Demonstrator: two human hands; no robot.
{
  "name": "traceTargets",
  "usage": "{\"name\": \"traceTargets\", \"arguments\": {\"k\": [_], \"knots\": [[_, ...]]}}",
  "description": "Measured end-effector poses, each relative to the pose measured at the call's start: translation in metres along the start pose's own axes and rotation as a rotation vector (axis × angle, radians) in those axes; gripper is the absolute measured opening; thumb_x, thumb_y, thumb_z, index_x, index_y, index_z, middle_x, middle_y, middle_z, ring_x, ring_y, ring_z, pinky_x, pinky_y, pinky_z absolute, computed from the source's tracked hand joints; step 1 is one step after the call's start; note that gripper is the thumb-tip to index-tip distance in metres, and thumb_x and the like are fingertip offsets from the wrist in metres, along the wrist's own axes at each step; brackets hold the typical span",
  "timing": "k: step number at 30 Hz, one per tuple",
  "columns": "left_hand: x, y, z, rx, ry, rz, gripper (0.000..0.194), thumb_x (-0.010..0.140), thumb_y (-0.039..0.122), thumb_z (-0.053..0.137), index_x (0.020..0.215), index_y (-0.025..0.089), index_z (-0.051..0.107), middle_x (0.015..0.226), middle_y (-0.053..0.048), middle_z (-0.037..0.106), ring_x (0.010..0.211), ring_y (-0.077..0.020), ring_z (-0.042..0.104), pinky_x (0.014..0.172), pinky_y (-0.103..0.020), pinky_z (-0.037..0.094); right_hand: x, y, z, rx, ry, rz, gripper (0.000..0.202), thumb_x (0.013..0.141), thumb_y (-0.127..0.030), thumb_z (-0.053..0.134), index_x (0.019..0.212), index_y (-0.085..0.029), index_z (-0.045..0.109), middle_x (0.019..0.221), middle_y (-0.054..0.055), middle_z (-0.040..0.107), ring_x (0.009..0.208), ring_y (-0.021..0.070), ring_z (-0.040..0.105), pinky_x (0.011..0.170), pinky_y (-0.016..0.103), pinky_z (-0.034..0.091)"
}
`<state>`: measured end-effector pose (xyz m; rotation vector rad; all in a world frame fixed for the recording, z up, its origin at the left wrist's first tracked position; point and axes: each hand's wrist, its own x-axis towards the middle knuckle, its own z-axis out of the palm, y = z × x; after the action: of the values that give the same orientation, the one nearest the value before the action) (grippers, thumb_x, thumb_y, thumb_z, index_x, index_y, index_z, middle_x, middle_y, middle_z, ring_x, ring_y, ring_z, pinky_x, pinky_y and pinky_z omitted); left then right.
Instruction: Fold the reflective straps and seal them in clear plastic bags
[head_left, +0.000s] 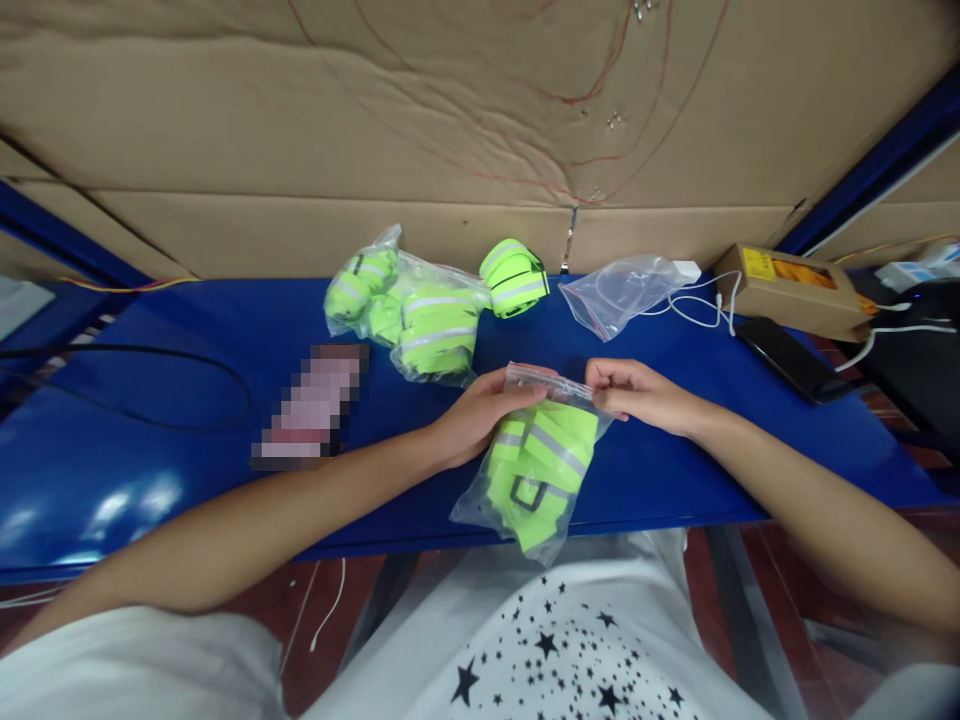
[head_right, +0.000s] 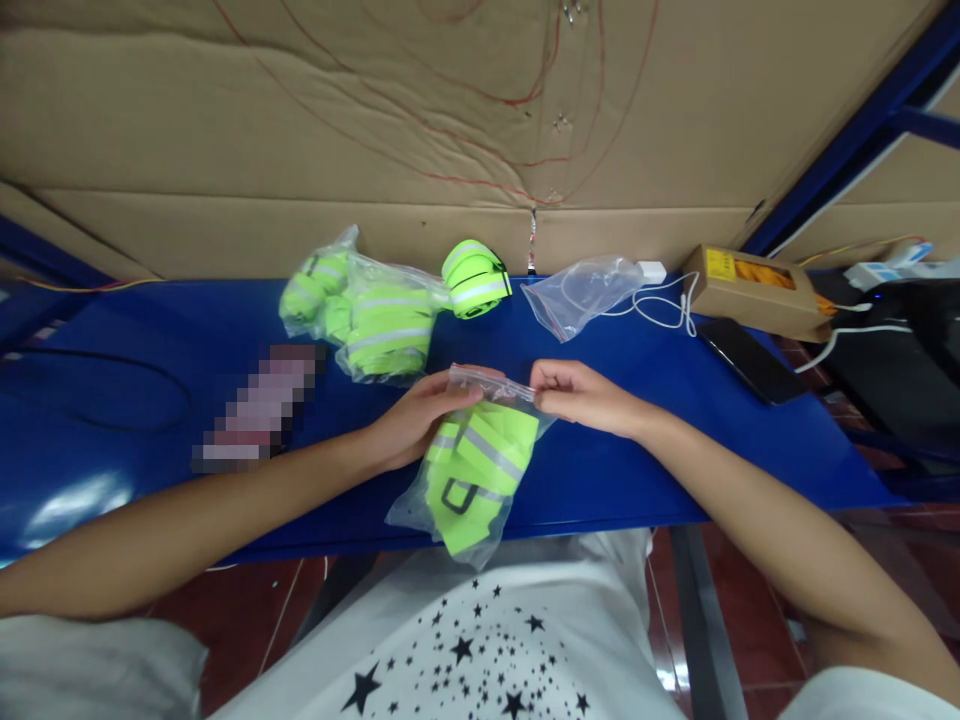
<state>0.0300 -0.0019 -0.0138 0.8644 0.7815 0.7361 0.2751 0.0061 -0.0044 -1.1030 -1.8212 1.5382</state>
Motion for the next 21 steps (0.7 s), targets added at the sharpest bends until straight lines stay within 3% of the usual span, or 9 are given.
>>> {"name": "traceTargets", "arguments": {"k": [3, 7, 14, 21], "knots": [[-0.0001, -0.0007, -0.0004, 0.011, -0.024, -0.034, 0.035, 0.073, 0.033, 0.089, 0.101, 0.014, 0.078, 0.091, -0.006, 0.078, 0.077, -0.0158, 0.07, 0.074, -0.027, 0.054, -0.0013, -0.0004, -0.0018, -0.015, -0.038, 0.004, 0.013, 0.081, -0.025, 0.06, 0.074, -0.02, 0.051, 0.063, -0.007, 0.045, 0.055, 0.0078, 0.04, 0.05, 0.022, 0.03], [-0.0001, -0.0024, -0.003, 0.054, -0.078, -0.037, 0.038, 0.075, 0.031, 0.088, 0.107, 0.015, 0.078, 0.098, -0.008, 0.079, 0.082, -0.0173, 0.072, 0.08, -0.028, 0.055, -0.0011, -0.0006, -0.0005, -0.058, -0.09, -0.053, 0.012, 0.085, -0.026, 0.059, 0.076, -0.018, 0.055, 0.066, -0.006, 0.047, 0.059, 0.0088, 0.04, 0.053, 0.023, 0.03], [-0.0003, -0.0027, -0.0041, 0.11, -0.1, 0.002, 0.04, 0.075, 0.03, 0.087, 0.11, 0.016, 0.076, 0.1, -0.007, 0.078, 0.085, -0.0176, 0.071, 0.082, -0.029, 0.054, -0.0001, 0.0041, 0.0043, -0.002, -0.091, -0.123, 0.023, 0.085, -0.029, 0.067, 0.075, -0.019, 0.049, 0.065, -0.007, 0.044, 0.058, 0.0081, 0.037, 0.053, 0.022, 0.028], [-0.0021, -0.0032, -0.0038, 0.234, -0.143, 0.09, 0.038, 0.079, 0.032, 0.083, 0.114, 0.02, 0.076, 0.104, -0.004, 0.077, 0.092, -0.0168, 0.068, 0.086, -0.027, 0.05, -0.0004, 0.0021, 0.0052, -0.077, -0.128, -0.111, 0.023, 0.091, -0.033, 0.06, 0.076, -0.019, 0.051, 0.067, -0.006, 0.042, 0.06, 0.0088, 0.036, 0.054, 0.022, 0.028]]}}
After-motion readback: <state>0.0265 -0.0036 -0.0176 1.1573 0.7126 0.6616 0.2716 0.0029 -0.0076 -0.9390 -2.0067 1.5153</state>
